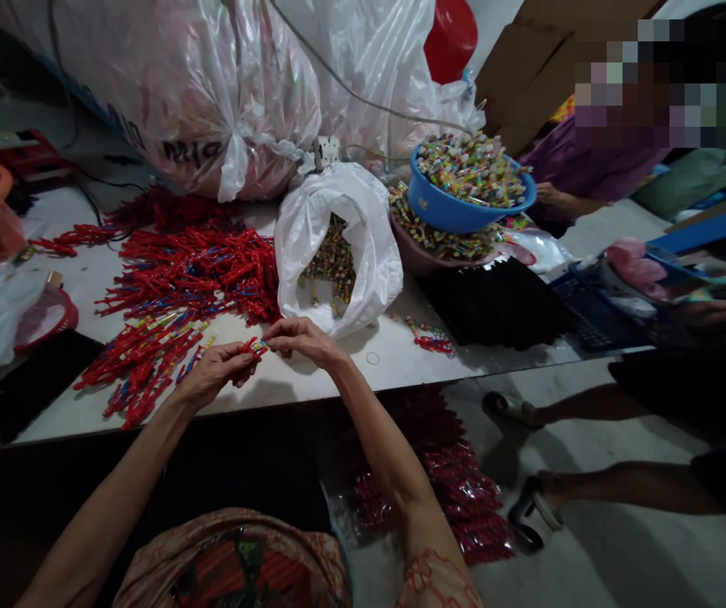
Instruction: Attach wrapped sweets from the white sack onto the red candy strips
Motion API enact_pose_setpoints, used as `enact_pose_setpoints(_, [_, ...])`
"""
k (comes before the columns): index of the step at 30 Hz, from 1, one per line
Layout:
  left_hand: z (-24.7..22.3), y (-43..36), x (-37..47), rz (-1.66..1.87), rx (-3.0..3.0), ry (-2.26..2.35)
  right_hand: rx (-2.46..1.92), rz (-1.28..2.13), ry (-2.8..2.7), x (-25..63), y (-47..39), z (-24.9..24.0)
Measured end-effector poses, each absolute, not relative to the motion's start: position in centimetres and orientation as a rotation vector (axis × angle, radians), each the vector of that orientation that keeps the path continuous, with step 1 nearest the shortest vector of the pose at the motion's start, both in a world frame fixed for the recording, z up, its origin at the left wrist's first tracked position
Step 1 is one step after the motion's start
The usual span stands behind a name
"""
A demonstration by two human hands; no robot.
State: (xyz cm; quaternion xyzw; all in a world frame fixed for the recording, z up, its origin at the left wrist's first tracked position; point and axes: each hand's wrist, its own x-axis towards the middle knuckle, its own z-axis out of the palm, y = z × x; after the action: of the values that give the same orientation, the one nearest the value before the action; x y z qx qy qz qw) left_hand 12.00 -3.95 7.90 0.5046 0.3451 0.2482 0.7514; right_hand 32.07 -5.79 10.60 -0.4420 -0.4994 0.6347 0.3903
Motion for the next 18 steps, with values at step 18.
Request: enact_pose_setpoints(18, [6.7, -4.7, 11.2, 0.467, 1.056, 0.712, -1.026, 1.657, -1.080, 30.8, -6.7, 8.6])
